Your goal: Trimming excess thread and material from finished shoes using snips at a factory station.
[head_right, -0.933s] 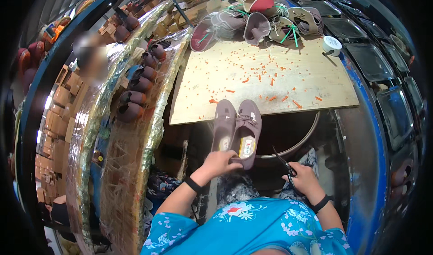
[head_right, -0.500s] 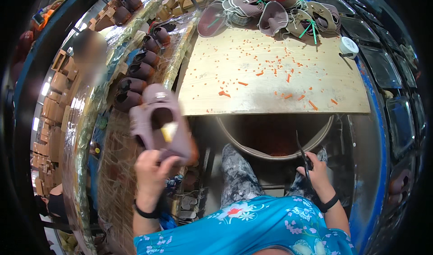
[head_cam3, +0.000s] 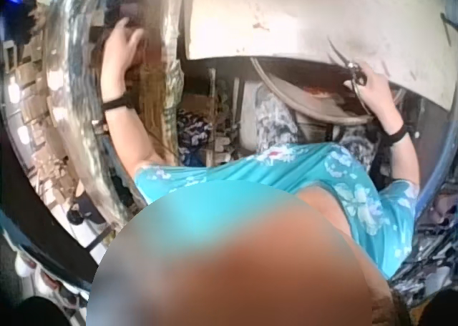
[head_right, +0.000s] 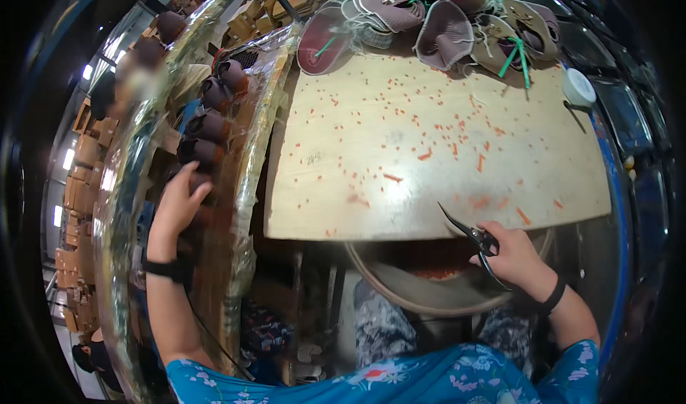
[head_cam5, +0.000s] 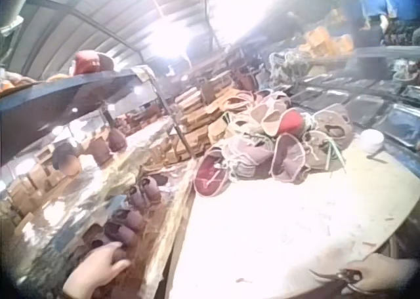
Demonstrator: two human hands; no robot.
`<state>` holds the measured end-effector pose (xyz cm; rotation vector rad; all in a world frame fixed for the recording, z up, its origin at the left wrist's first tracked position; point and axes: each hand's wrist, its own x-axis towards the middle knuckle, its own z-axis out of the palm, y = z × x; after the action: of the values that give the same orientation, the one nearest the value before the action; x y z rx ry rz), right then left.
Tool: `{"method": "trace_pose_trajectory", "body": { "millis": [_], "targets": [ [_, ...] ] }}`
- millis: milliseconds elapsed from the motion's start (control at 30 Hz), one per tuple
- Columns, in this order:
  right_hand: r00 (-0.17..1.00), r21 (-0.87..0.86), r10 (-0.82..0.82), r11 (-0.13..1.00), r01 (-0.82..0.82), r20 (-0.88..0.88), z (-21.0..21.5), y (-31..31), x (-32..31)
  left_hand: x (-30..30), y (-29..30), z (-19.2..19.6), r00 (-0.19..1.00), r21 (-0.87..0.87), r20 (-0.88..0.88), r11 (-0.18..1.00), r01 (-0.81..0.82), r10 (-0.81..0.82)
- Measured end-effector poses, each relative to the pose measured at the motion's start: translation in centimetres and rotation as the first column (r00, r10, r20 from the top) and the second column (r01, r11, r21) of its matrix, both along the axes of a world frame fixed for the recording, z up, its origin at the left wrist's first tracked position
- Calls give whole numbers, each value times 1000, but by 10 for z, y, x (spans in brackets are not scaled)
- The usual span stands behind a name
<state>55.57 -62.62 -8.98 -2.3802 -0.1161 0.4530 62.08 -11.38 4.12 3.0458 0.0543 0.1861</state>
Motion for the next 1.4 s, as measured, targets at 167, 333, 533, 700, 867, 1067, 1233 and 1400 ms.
{"method": "trace_pose_trajectory", "body": {
  "millis": [167,333,533,700,867,1067,1233,1400],
  "targets": [
    [990,80,137,987,-139,34,4,21,105,187,62,-27,985,237,165,972,9,-50],
    [970,-154,207,970,-186,131,-2,29,190,292,102,-33,971,323,51,916,-237,233],
    [938,-105,173,983,-148,301,-23,44,263,339,151,-52,989,213,-14,967,-142,148],
    [903,-132,106,990,-55,416,-45,43,274,359,154,-71,978,47,-207,998,-32,41],
    [937,-170,87,985,-30,338,-46,49,277,397,201,-78,923,91,341,971,-223,180],
    [934,-208,119,977,-49,337,-50,42,274,486,203,-74,924,280,161,881,-380,347],
    [931,-185,132,980,-72,340,-45,48,279,500,222,-117,864,210,103,838,-503,493],
    [933,-222,142,973,-70,331,-49,49,279,415,98,-69,970,-272,-115,932,-240,216]
  ]
}}
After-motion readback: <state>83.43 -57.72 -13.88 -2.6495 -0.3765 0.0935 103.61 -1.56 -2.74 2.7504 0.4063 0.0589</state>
